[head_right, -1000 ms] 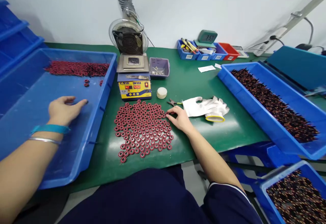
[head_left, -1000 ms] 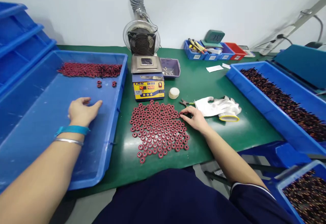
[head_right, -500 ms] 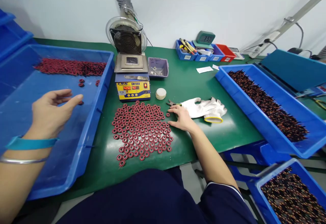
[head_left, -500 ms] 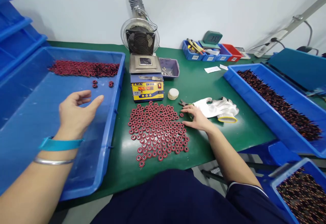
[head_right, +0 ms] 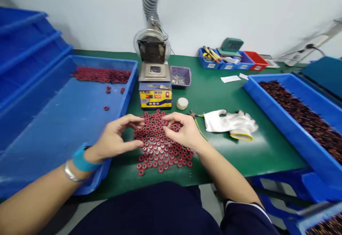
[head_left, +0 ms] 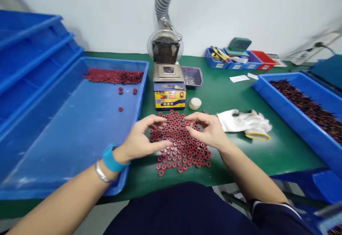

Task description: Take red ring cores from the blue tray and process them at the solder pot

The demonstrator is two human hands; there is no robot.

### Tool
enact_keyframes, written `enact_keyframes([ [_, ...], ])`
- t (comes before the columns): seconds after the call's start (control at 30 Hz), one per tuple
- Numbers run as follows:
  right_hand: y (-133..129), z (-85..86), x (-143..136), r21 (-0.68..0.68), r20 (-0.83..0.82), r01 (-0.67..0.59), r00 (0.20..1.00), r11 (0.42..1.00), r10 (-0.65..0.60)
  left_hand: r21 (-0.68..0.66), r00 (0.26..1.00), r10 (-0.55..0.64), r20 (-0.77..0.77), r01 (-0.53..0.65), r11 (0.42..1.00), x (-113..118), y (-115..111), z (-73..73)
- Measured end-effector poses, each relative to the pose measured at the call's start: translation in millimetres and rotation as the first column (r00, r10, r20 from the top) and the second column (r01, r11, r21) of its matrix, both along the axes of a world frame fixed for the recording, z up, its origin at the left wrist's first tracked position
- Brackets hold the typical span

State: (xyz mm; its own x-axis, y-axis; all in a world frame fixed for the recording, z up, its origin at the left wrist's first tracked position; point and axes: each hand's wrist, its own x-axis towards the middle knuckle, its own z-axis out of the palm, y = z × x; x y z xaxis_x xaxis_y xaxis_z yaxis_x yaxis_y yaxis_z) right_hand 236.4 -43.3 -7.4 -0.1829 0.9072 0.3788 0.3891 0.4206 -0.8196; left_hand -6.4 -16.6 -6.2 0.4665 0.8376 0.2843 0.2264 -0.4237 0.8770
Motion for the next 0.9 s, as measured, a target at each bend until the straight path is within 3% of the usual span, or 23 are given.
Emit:
enact_keyframes([
  [0.07, 5.3, 13.8, -23.7, 0.060, 0.052, -0.090, 0.995, 0.994, 0.087, -0.063, 0.998, -0.053, 0.021, 0.054, 0.997, 5.6, -4.5, -0.5],
  [0.2, 12.6, 23.5, -53.9, 0.110, 0.080, -0.239, 0.970, 0.965, 0.231, -0.160, 0.998, -0.024, 0.065, 0.034, 0.986, 5.4, -4.8, -1.9],
  [0.33, 12.4, 23.5, -63.6, -0.022, 0.014, -0.307, 0.952, 0.952, 0.307, -0.060, 0.998, 0.031, 0.052, -0.028, 0.998, 2.1, -5.5, 1.0],
  [0.47, 10.2, 24.2, -62.4, -0.199, -0.123, -0.346, 0.937, 0.917, 0.327, 0.040, 0.998, 0.002, 0.066, -0.005, 0.999, -0.2, -6.7, 7.2],
  [0.53, 10.7, 25.6, -59.5, -0.271, -0.196, -0.357, 0.930, 0.894, 0.311, -0.010, 0.982, 0.094, 0.162, -0.093, 0.996, -2.9, -4.3, 9.5],
  [0.63, 19.2, 30.9, -51.7, -0.328, -0.254, -0.356, 0.925, 0.875, 0.281, -0.136, 0.896, 0.302, 0.327, -0.271, 0.953, -8.0, 3.4, 9.9],
  [0.7, 33.7, 37.8, -43.7, -0.325, -0.247, -0.338, 0.932, 0.883, 0.266, -0.180, 0.874, 0.353, 0.335, -0.308, 0.934, -10.2, 8.3, 7.8],
  [0.77, 56.9, 48.0, -33.8, -0.304, -0.198, -0.295, 0.950, 0.906, 0.243, -0.182, 0.910, 0.327, 0.255, -0.287, 0.940, -10.2, 10.7, 4.1],
  [0.9, 121.6, 75.8, -16.3, -0.246, -0.004, -0.134, 0.991, 0.960, 0.137, -0.174, 0.993, 0.114, 0.018, -0.109, 0.979, -5.1, 8.5, -5.8],
])
